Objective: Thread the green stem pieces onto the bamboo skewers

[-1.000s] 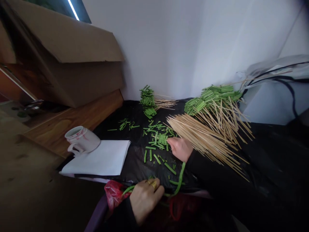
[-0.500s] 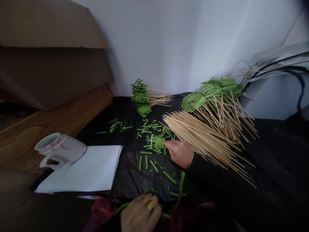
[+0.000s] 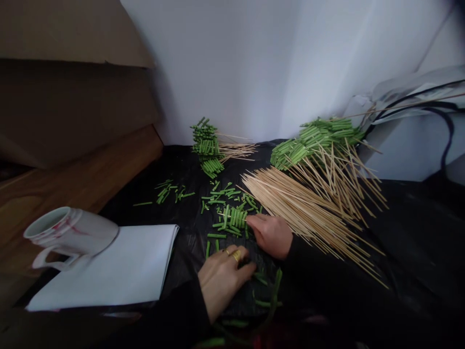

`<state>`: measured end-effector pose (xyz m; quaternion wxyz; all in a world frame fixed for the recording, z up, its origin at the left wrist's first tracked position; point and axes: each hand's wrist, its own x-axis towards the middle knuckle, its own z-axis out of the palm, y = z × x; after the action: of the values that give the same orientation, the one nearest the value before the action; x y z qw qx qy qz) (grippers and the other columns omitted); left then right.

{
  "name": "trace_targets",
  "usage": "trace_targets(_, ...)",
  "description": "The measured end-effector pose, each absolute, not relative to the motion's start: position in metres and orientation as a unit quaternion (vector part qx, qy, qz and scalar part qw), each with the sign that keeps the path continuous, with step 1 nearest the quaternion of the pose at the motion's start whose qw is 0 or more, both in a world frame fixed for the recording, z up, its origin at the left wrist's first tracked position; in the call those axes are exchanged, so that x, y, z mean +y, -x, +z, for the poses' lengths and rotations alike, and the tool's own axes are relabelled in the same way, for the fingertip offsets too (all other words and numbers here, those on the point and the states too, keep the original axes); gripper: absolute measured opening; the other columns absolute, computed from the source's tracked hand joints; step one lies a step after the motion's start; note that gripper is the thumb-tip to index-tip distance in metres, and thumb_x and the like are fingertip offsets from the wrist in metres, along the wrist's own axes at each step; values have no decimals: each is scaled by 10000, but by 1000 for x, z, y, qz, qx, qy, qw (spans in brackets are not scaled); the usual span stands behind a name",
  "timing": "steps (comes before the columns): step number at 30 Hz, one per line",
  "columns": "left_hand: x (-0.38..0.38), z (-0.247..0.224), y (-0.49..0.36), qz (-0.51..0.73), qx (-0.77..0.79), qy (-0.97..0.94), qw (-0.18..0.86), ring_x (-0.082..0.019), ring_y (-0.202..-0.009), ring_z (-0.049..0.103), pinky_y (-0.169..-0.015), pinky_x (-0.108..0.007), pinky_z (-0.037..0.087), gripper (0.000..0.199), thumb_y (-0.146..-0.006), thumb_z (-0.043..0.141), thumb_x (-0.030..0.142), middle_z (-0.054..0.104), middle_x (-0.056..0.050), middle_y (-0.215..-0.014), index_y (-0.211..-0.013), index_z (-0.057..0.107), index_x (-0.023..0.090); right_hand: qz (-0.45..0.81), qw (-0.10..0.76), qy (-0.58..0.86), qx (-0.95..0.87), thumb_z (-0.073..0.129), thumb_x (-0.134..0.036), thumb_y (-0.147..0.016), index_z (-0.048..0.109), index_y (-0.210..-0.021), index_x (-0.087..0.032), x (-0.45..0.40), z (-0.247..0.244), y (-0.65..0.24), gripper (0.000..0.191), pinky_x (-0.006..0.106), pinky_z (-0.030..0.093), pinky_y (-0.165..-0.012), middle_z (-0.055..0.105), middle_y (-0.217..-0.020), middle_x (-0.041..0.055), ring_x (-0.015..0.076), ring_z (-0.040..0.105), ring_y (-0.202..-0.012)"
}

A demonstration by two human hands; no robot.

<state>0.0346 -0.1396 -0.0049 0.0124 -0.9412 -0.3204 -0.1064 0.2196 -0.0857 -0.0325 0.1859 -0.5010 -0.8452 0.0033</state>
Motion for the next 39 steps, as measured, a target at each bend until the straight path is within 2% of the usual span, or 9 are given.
trace_targets(4,-128,-14,-36,-69,-303,949,57,-176,-740,536,-633,-286,430,93,-880,556,187,607,-19,-799,-800,604,185,3,193,492,-849,398,-166,-916,621,-982,-211,-87,-33,-219,237,283,272,-573,651,-805,7,124,579,-695)
trace_targets(9,-89,-4,-18,-54,-376,920,97,-199,-785,549,-676,-311,425,122,-886,535,173,633,-44,-822,-793,615,178,14,256,509,-821,385,-195,-937,625,-977,-205,-85,-38,-221,244,258,332,-625,666,-817,17,131,606,-736)
trace_targets(11,-67,2,-8,-67,-406,909,65,-208,-829,564,-706,-310,431,51,-851,596,204,647,-48,-865,-833,638,184,13,291,523,-801,380,-206,-945,633,-980,-205,-82,-40,-223,255,247,361,-665,680,-856,28,135,621,-774)
trace_targets(13,-46,9,1,-110,-423,899,-5,-200,-864,582,-738,-295,437,142,-809,661,300,658,-44,-936,-911,662,200,9,320,537,-781,382,-217,-947,641,-969,-201,-79,-41,-227,260,242,384,-702,688,-878,39,143,631,-813)
trace_targets(15,-28,14,6,-160,-446,877,-82,-166,-771,595,-711,-272,436,191,-822,636,378,665,-30,-882,-892,687,208,5,344,543,-766,387,-223,-947,648,-946,-192,-77,-38,-232,263,242,400,-727,691,-877,47,151,636,-837)
trace_targets(24,-7,-7,8,-289,-416,809,-297,-166,-681,603,-646,-265,439,229,-814,634,360,681,-67,-749,-780,726,153,-35,452,477,-753,452,-196,-928,623,-992,-170,-65,-2,-229,184,238,420,-720,688,-879,28,140,636,-793)
trace_targets(30,-13,-17,11,-279,-366,830,-316,-161,-684,603,-651,-265,445,199,-745,721,352,673,-66,-767,-797,738,160,-34,424,466,-776,458,-174,-929,606,-977,-177,-67,-28,-224,156,236,401,-636,673,-787,9,116,610,-643)
trace_targets(35,-13,-7,10,-297,-402,812,-301,-158,-708,601,-683,-271,442,192,-838,619,321,672,-61,-781,-830,731,164,11,431,477,-766,454,-189,-938,593,-974,-188,-71,-36,-226,143,227,398,-633,665,-777,0,110,619,-661)
trace_targets(39,-7,7,9,-193,-402,841,-305,-154,-676,582,-644,-260,427,170,-739,726,311,664,-42,-775,-837,731,171,13,424,484,-765,448,-198,-942,594,-965,-188,-69,-35,-227,149,230,402,-647,662,-778,5,114,618,-669)
